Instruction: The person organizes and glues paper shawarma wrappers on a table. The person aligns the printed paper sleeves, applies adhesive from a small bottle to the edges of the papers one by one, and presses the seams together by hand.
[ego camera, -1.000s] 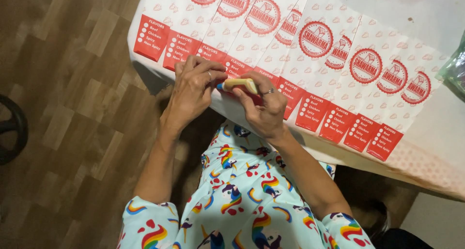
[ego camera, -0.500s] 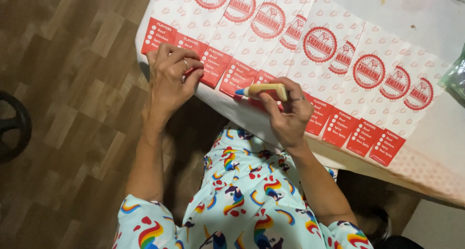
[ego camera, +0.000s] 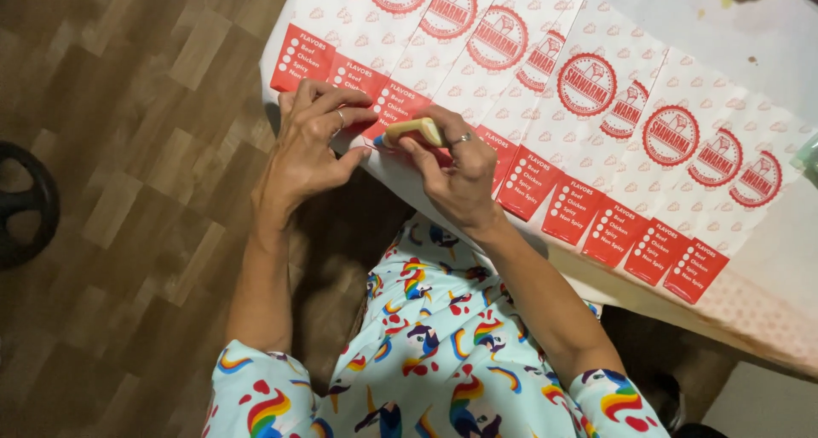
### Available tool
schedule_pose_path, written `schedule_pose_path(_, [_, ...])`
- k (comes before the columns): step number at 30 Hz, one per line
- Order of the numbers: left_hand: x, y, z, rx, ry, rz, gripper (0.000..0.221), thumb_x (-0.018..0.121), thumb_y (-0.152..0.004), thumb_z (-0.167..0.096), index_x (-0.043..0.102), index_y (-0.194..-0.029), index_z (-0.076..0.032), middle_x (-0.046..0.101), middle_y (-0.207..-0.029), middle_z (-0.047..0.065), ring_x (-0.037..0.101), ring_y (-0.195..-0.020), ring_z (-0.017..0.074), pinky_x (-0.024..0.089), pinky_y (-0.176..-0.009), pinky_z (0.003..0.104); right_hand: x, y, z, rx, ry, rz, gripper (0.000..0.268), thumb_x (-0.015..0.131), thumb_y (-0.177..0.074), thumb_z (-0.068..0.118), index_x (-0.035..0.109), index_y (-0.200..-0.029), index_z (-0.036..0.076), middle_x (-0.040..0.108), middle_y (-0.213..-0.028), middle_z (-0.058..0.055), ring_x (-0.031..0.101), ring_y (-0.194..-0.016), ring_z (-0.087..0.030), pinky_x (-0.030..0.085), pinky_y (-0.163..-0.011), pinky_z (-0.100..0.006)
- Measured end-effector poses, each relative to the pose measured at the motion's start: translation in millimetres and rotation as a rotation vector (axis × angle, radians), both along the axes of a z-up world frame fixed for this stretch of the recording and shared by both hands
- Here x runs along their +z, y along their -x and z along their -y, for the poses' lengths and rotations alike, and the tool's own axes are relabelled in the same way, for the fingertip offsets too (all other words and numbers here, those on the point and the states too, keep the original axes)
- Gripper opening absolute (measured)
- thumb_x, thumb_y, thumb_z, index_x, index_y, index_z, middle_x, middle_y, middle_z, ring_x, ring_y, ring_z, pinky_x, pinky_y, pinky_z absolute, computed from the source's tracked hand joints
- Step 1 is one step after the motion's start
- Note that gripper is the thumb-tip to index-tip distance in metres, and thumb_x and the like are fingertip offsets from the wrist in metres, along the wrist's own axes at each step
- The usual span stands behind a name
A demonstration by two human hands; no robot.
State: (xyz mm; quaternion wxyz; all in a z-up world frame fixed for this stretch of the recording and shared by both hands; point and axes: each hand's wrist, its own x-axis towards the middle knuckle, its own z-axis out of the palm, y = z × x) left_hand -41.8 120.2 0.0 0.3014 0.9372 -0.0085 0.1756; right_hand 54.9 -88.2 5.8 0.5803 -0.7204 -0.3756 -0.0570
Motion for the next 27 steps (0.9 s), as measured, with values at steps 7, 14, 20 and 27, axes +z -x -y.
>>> schedule_pose_path(7, [2,-1,-1,-0.006,0.036,-0.021,0.039,0.089,-0.072,-0.021,0.077,-0.109,-0.019,0.070,-0.123,-0.002,0.052,-0.112,0.0254,0.032,-0.092,0.041,-4,-4,-7,0.065,-0.057,-0.014,0.029,0.081,-0.091,0.003,0.068,-0.118,0.004,0.074,-0.084,-0.017,0.076,-0.076,-0.028,0.061,-0.066,-0.033])
schedule_pose_path(14, [-5,-6,6,0.054,0.035,0.037,0.025,0.087,-0.082,-0.023,0.078,-0.105,-0.018,0.072,-0.117,-0.001,0.053,-0.109,0.0232,0.033,-0.092,0.039,-10,-12,33,0.064,-0.016,-0.064,0.027,0.078,-0.094,0.000,0.067,-0.118,0.000,0.076,-0.086,-0.018,0.076,-0.079,-0.023,0.059,-0.070,-0.031])
schedule_pose_path(20, [-9,-8,10,0.107,0.039,0.048,0.020,0.088,-0.081,-0.018,0.079,-0.098,-0.017,0.073,-0.110,-0.001,0.054,-0.104,0.0233,0.034,-0.091,0.039,-4,-6,25,0.045,-0.061,-0.081,0.027,0.078,-0.093,-0.002,0.066,-0.117,-0.001,0.076,-0.087,-0.017,0.078,-0.081,-0.025,0.060,-0.074,-0.032])
schedule_pose_path(27, [0,-8,15,0.133,0.052,0.047,0.011,0.076,-0.090,-0.007,0.077,-0.095,-0.017,0.073,-0.107,-0.002,0.055,-0.103,0.0229,0.035,-0.090,0.039,-4,0,-2,-0.006,-0.013,0.029,0.030,0.082,-0.091,0.006,0.068,-0.118,0.005,0.072,-0.085,-0.016,0.076,-0.078,-0.029,0.059,-0.067,-0.033])
